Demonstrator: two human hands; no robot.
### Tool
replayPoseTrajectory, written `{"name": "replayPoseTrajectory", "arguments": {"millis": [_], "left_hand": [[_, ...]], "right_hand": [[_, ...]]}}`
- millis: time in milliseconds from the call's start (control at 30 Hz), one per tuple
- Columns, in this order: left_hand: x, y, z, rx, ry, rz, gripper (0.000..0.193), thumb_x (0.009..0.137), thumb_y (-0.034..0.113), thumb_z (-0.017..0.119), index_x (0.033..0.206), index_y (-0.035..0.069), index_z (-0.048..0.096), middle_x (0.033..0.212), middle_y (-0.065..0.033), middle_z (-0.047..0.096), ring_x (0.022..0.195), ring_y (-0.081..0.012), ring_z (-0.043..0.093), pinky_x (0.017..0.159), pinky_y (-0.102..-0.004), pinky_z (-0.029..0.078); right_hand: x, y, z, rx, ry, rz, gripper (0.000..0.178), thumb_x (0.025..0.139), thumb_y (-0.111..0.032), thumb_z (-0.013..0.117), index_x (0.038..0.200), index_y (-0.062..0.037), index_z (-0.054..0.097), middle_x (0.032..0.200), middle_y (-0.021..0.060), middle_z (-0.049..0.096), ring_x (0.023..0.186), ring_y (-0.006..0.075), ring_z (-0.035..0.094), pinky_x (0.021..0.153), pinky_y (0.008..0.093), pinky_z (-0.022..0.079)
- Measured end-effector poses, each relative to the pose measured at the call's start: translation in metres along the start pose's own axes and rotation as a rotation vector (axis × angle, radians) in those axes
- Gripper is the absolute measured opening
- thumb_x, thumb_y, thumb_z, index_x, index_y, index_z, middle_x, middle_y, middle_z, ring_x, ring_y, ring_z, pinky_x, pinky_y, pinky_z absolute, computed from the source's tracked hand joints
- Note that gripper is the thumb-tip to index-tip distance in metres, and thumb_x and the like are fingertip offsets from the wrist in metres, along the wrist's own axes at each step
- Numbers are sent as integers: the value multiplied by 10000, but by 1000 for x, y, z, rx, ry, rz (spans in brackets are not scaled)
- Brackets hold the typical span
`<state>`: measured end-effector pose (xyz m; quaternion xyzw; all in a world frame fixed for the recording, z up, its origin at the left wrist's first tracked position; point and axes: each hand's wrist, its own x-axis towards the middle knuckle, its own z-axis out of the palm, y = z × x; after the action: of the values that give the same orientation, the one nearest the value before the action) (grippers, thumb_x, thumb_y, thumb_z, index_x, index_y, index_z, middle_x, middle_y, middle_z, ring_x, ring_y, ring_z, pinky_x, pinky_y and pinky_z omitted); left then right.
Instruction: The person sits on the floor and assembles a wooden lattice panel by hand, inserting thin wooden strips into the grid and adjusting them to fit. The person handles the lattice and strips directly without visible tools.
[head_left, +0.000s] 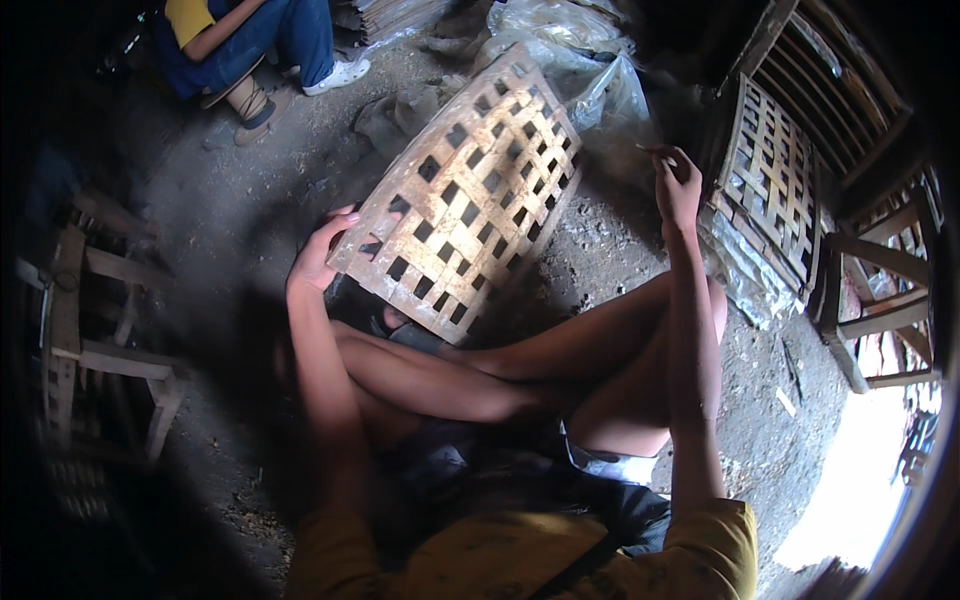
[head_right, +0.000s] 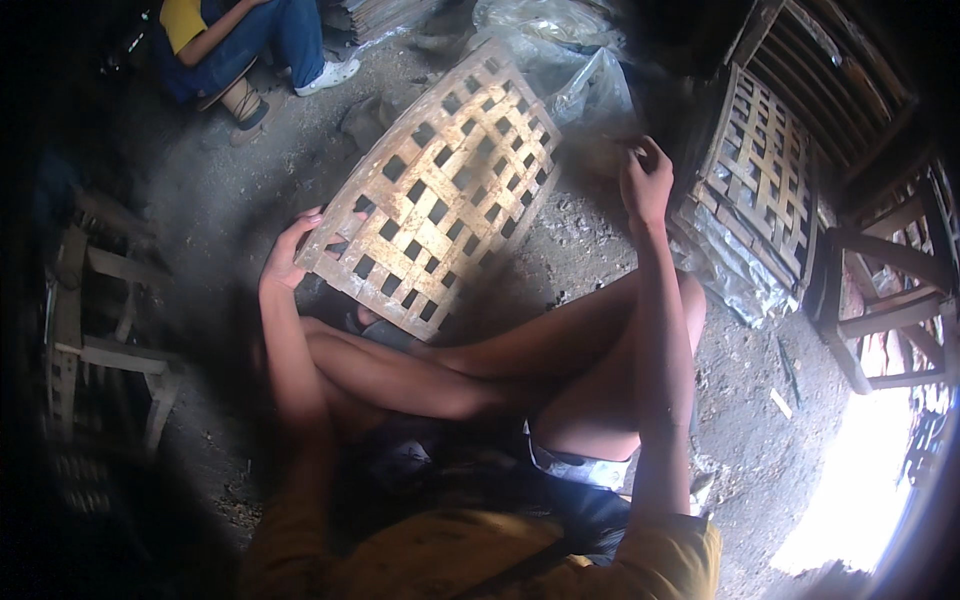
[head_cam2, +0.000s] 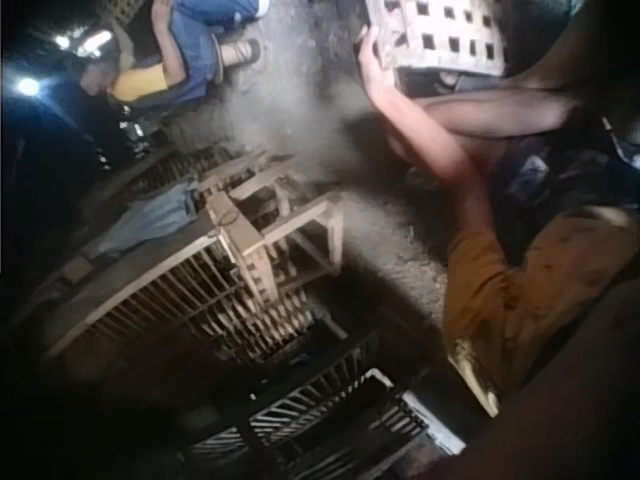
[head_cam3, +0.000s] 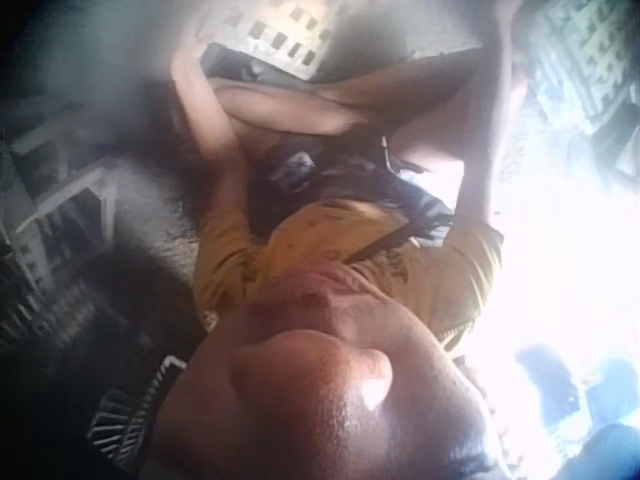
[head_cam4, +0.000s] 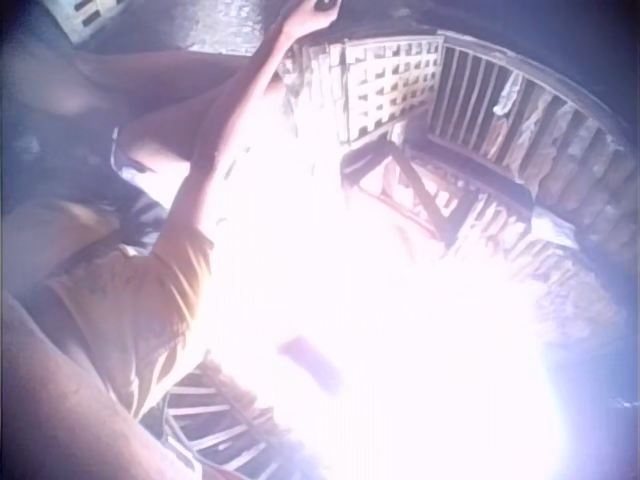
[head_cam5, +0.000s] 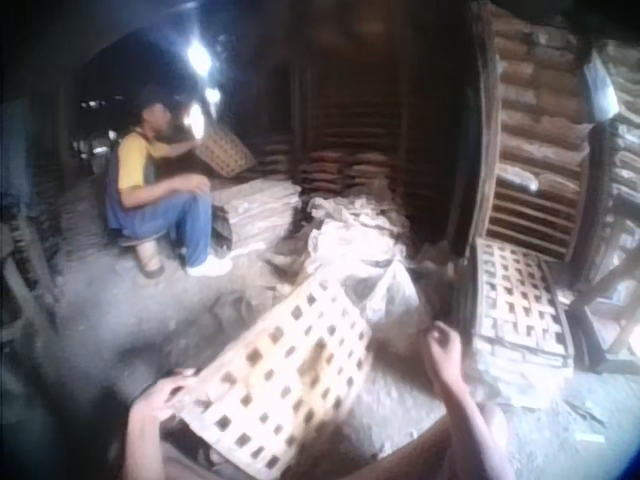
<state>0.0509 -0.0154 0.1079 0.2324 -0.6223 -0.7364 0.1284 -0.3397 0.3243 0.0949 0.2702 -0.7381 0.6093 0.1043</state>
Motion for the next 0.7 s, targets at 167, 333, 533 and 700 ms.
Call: {"name": "replayPoseTrajectory", "arguments": {"millis": [167, 333, 533, 700], "left_hand": [[11, -18, -11, 327, 216, -105, 387, 929, 194, 732, 1238, -18, 633, 1063, -132, 717, 775, -193, 716, 664, -306, 586], [31, -50, -22, 516, 335, -69, 219, 951, 187, 719, 1057, -5, 714, 853, -50, 722, 606, -90, 612, 545, -241, 486], [41, -53, -14, 400, 406, 51, 223, 978, 199, 686, 1045, -9, 735, 841, -40, 720, 616, -67, 574, 533, -235, 444], [44, -58, 8, 413, 411, -14, 266, 989, 216, 663, 1019, -45, 708, 814, -80, 716, 613, -110, 635, 560, -259, 496]], "right_hand": [[-6, -10, 5, -183, -50, -91, 198, 913, -74, 615, 1067, -4, 718, 1000, 186, 748, 923, 248, 738, 842, 332, 538], [-9, -17, 5, -220, -88, -124, 166, 891, -55, 637, 1033, -19, 716, 968, 183, 734, 939, 320, 741, 832, 371, 552], [-8, -9, 4, -262, -107, -214, 149, 878, -51, 635, 997, -34, 723, 948, 166, 730, 873, 311, 729, 808, 369, 554], [-11, -7, 3, -393, -174, -155, 183, 891, -88, 632, 1024, -80, 758, 922, 129, 761, 830, 307, 743, 777, 374, 571]]}}
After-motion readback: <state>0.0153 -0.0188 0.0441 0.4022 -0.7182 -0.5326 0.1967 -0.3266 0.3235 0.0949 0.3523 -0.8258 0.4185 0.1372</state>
